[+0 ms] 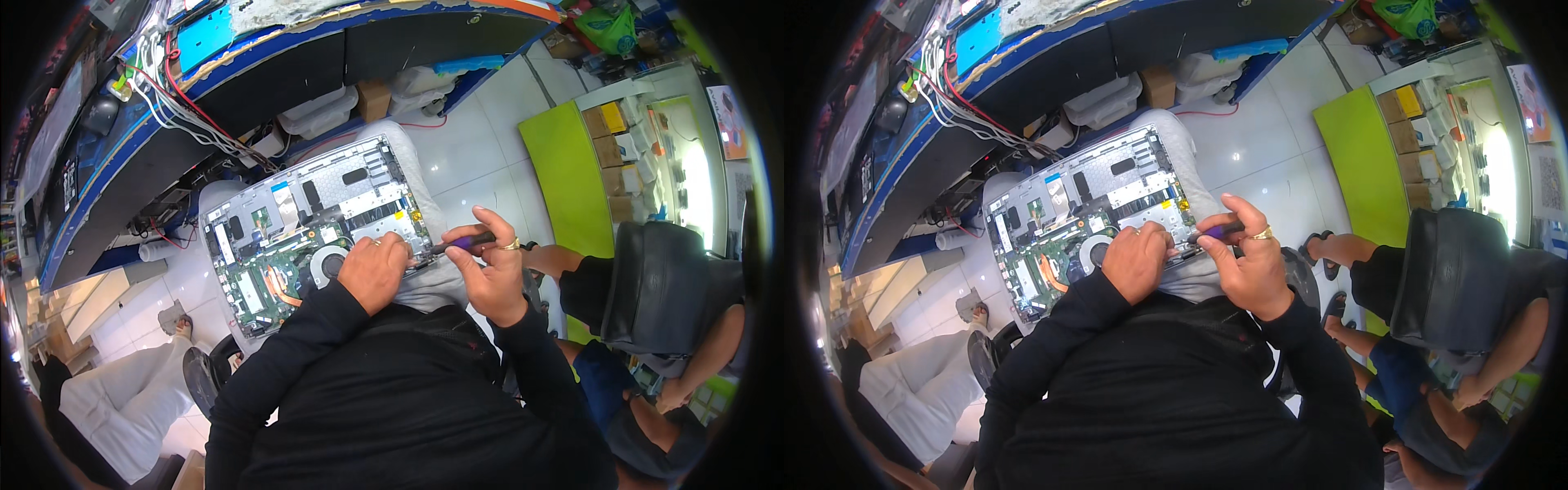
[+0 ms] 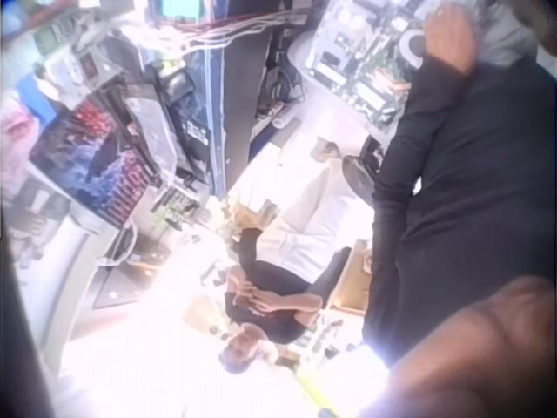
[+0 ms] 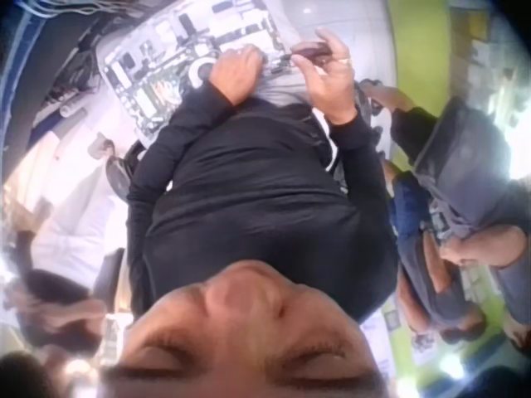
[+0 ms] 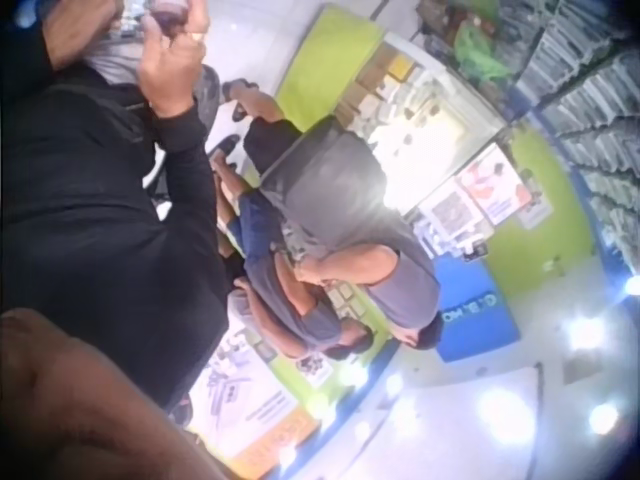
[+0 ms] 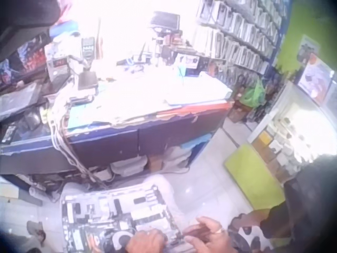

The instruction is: The person disassembles a laptop base held on their lap by removing internal screws with a screwdriver, detaching wire connectors, and lifting internal components. The person also picks up a separate laptop screen assembly and aligns it with the base while reaching for tools on a cluttered workbench.

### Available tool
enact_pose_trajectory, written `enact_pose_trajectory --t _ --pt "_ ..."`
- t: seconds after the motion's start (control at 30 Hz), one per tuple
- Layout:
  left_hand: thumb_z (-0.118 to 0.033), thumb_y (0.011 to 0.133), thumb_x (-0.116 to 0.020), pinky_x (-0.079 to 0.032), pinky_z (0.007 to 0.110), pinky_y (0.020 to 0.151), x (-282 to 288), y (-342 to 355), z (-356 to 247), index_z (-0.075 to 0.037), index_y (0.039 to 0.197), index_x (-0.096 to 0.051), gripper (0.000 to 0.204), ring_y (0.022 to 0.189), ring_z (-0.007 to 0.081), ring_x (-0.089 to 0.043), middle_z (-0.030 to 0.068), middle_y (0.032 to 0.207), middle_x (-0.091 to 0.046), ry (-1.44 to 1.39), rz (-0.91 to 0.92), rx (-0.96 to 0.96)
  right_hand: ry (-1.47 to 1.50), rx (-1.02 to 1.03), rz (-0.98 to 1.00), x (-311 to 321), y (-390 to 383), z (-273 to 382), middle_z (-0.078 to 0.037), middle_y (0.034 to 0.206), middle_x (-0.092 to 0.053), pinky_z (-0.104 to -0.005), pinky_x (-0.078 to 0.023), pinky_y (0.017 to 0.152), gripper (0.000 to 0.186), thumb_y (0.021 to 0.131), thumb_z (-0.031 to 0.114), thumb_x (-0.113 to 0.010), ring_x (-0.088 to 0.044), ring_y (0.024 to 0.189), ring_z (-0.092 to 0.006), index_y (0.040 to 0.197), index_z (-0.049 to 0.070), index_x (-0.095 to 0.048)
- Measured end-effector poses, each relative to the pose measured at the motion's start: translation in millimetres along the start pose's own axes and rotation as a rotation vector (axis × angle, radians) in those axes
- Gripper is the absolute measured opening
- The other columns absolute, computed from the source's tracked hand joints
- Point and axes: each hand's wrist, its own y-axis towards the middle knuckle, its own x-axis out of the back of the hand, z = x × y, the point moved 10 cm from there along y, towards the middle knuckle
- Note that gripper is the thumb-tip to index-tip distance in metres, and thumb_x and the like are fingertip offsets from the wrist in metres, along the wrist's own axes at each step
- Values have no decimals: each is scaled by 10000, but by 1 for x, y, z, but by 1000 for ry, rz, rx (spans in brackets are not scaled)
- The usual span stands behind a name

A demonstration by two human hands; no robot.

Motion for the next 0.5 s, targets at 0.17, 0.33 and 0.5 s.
enact_pose_trajectory --t 0.17,0.33,0.5 --pt "-152 928 -751 -466 395 701 8 3 -2 -66 1005 -608 184 734 253 -624 75 970 -632 5 -60 -7 32 30 -19 0 -1 2 -177 1096 -753 -312 -606 833 645 944 -89 -723 -744 989 -212 1501 -5 -408" --pt "-154 944 -730 -464 387 709 11 -1 1 -74 1003 -615 152 750 244 -627 66 938 -628 7 -70 -3 89 -37 -23 -6 0 -11 -186 1088 -752 -316 -609 813 680 920 -100 -748 -747 973 -204 1503 -13 -408" --pt "-185 968 -700 -465 364 745 8 2 -3 -74 1019 -633 138 820 230 -639 62 949 -623 94 -33 -3 -248 279 62 -8 -9 16 -212 1053 -764 -344 -624 729 757 864 -65 -838 -784 866 -266 1495 0 -425"
